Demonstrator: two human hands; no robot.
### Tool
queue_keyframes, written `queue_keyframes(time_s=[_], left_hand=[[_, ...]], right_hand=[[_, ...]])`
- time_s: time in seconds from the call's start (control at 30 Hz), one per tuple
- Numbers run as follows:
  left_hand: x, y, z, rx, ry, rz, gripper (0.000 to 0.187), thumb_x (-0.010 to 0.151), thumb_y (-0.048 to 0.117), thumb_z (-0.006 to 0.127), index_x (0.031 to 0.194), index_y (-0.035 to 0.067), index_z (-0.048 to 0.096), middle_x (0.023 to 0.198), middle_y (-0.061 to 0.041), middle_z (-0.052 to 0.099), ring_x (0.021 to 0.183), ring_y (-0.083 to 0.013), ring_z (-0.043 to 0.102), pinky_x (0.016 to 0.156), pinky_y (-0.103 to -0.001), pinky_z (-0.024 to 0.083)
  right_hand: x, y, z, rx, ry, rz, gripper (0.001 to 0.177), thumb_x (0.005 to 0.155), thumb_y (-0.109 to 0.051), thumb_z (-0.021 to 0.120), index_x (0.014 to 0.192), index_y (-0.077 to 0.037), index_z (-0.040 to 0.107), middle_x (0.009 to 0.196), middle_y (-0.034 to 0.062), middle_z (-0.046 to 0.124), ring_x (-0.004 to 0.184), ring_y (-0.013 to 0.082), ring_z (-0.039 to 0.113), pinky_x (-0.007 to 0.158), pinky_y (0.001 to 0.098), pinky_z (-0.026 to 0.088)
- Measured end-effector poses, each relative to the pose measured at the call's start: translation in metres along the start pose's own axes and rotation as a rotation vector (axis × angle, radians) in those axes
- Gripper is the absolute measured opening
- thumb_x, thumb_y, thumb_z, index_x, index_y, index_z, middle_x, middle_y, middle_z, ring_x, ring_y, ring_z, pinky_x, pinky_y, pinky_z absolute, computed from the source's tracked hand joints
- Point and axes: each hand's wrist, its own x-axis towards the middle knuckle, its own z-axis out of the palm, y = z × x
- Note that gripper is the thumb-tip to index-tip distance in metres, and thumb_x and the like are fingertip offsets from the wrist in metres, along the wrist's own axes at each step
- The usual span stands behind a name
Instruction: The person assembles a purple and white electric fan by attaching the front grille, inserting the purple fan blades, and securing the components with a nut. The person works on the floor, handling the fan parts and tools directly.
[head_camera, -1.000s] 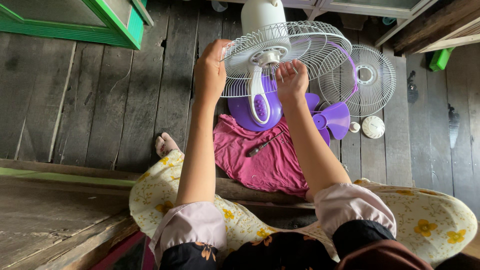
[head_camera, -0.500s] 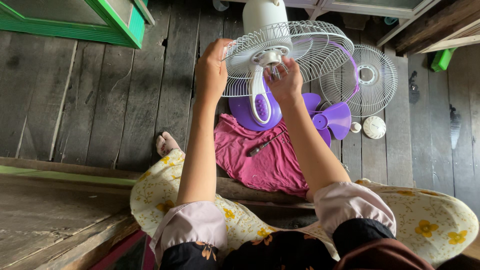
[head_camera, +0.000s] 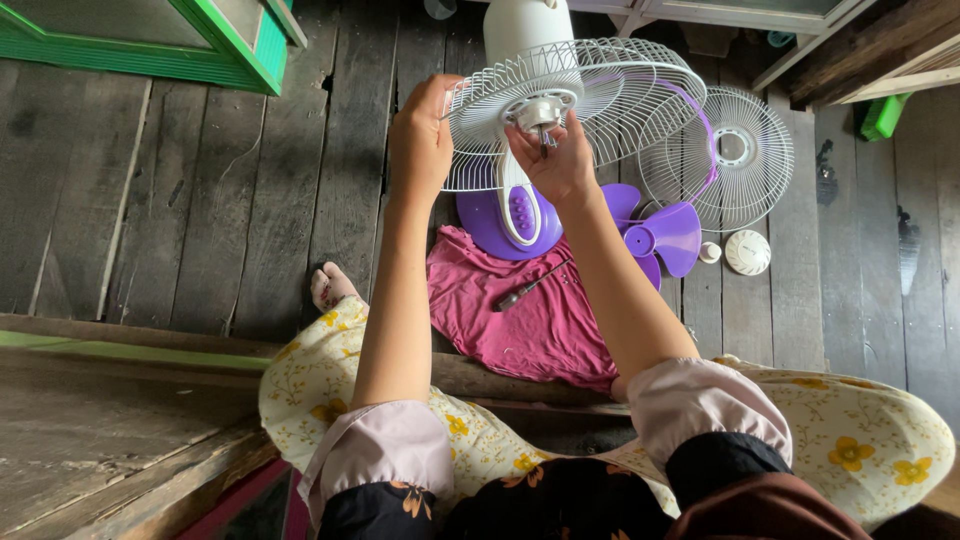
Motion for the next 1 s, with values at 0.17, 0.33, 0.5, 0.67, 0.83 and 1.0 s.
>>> queue_keyframes(time_s=[0.17, 0.33, 0.5, 0.67, 0.83, 1.0], left_hand=[[0.000, 0.001, -0.001, 0.027, 0.009, 0.009, 0.039, 0.091, -0.014, 0.053, 0.122, 0.009, 0.063, 0.116, -0.013, 0.072, 0.109, -0.0334, 0.073, 0.088, -0.039, 0.059], [-0.001, -0.003, 0.001, 0.021, 0.005, 0.006, 0.041, 0.091, -0.014, 0.052, 0.123, 0.010, 0.063, 0.117, -0.012, 0.072, 0.107, -0.0320, 0.074, 0.087, -0.039, 0.060], [0.000, -0.006, 0.002, 0.039, 0.005, 0.008, 0.040, 0.092, -0.014, 0.053, 0.123, 0.010, 0.063, 0.116, -0.012, 0.073, 0.106, -0.0316, 0.074, 0.086, -0.039, 0.060], [-0.001, -0.005, 0.002, 0.023, 0.007, 0.018, 0.042, 0.090, -0.015, 0.052, 0.122, 0.009, 0.063, 0.116, -0.012, 0.073, 0.107, -0.0321, 0.074, 0.087, -0.039, 0.060], [0.000, -0.003, 0.000, -0.012, 0.004, 0.023, 0.042, 0.089, -0.016, 0.052, 0.122, 0.008, 0.063, 0.115, -0.013, 0.072, 0.109, -0.0328, 0.074, 0.089, -0.039, 0.059], [-0.001, -0.003, 0.001, -0.012, 0.016, 0.029, 0.042, 0.089, -0.016, 0.052, 0.121, 0.008, 0.063, 0.116, -0.013, 0.072, 0.110, -0.0320, 0.074, 0.090, -0.039, 0.060]], right_hand=[[0.000, -0.001, 0.000, -0.087, 0.017, -0.098, 0.046, 0.101, -0.034, 0.053, 0.135, -0.006, 0.042, 0.127, 0.0238, 0.048, 0.113, 0.0460, 0.064, 0.096, 0.0501, 0.062], [0.001, -0.003, -0.012, -0.239, -0.072, -0.261, 0.031, 0.097, -0.016, 0.068, 0.119, -0.011, 0.047, 0.126, 0.0151, 0.051, 0.111, 0.0319, 0.062, 0.097, 0.0480, 0.061], [0.022, -0.009, -0.036, -0.309, -0.113, -0.436, 0.028, 0.092, -0.011, 0.073, 0.110, -0.015, 0.053, 0.118, 0.0062, 0.052, 0.101, 0.0198, 0.056, 0.090, 0.0444, 0.050], [0.048, -0.015, -0.058, -0.027, 0.074, -0.354, 0.029, 0.099, -0.025, 0.071, 0.119, -0.011, 0.055, 0.118, 0.0117, 0.048, 0.101, 0.0242, 0.054, 0.098, 0.0416, 0.049], [0.011, -0.001, -0.016, -0.040, 0.100, -0.079, 0.045, 0.100, -0.042, 0.047, 0.124, -0.004, 0.043, 0.120, 0.0280, 0.051, 0.107, 0.0413, 0.061, 0.094, 0.0500, 0.058], [-0.001, 0.003, 0.004, 0.044, -0.004, -0.058, 0.050, 0.108, -0.039, 0.044, 0.138, 0.002, 0.041, 0.122, 0.0334, 0.051, 0.110, 0.0491, 0.066, 0.095, 0.0501, 0.062]])
